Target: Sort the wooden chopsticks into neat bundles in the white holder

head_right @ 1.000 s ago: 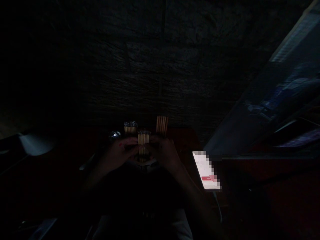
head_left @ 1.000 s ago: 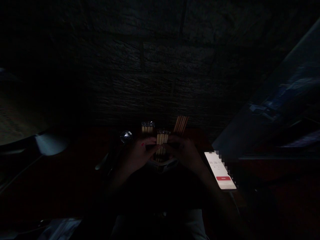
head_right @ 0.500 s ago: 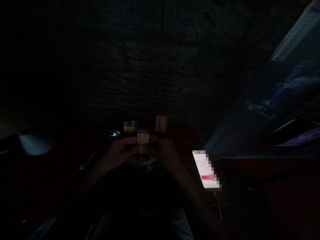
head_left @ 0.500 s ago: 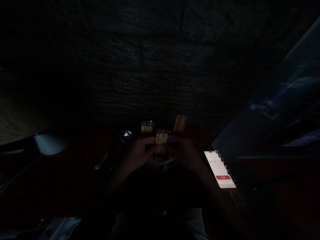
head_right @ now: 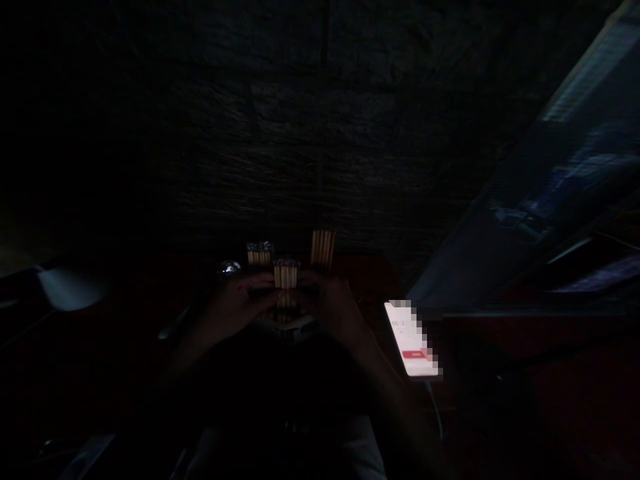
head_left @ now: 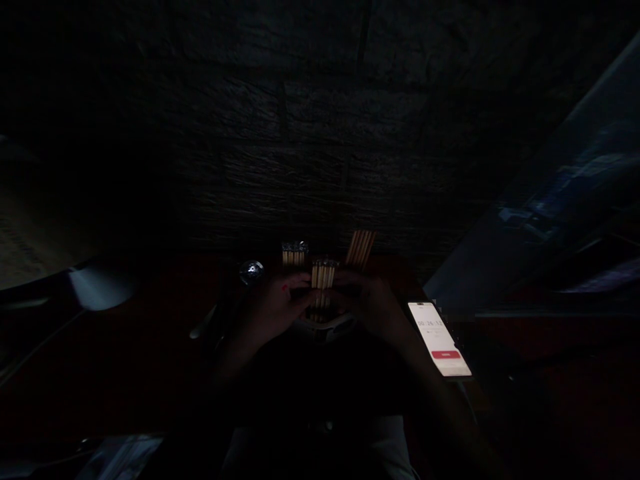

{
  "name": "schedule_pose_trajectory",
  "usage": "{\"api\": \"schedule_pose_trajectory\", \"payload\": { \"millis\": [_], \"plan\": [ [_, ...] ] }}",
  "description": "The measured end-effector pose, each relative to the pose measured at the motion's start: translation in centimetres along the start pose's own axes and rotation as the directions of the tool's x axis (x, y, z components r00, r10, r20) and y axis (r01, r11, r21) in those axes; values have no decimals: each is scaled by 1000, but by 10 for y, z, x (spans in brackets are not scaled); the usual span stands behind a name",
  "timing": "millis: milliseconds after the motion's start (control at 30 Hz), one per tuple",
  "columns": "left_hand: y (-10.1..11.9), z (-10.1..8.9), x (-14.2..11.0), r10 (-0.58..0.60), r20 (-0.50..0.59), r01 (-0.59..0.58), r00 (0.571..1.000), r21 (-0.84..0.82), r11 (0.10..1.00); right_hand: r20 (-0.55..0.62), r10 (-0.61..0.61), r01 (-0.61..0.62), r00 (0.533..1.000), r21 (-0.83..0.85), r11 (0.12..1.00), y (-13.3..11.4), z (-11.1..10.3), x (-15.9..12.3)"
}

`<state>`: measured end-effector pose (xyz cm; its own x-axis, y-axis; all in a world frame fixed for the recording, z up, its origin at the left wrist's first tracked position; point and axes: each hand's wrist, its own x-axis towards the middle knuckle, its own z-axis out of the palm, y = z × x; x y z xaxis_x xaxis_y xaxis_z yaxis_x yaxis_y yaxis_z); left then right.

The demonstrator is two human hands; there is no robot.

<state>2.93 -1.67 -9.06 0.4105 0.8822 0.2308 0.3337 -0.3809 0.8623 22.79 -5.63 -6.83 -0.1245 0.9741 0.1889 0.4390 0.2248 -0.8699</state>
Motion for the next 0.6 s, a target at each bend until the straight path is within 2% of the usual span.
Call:
{"api": "schedule_pose_trajectory", "payload": {
  "millis": [267,467,600],
  "plan": [
    [2,0,0,36,-54,-36,998,9,999,-8,-6,6,1000,-31,999,-4,-3,-2],
    [4,0,-1,-4,-47,4,999,-9,1000,-14,48,-49,999,-37,998,-5,-1,-1],
    [3,1,0,-1,-54,0,999,-18,1000,-20,14,-15,1000,-40,999,-4,-1,-1]
  ]
}}
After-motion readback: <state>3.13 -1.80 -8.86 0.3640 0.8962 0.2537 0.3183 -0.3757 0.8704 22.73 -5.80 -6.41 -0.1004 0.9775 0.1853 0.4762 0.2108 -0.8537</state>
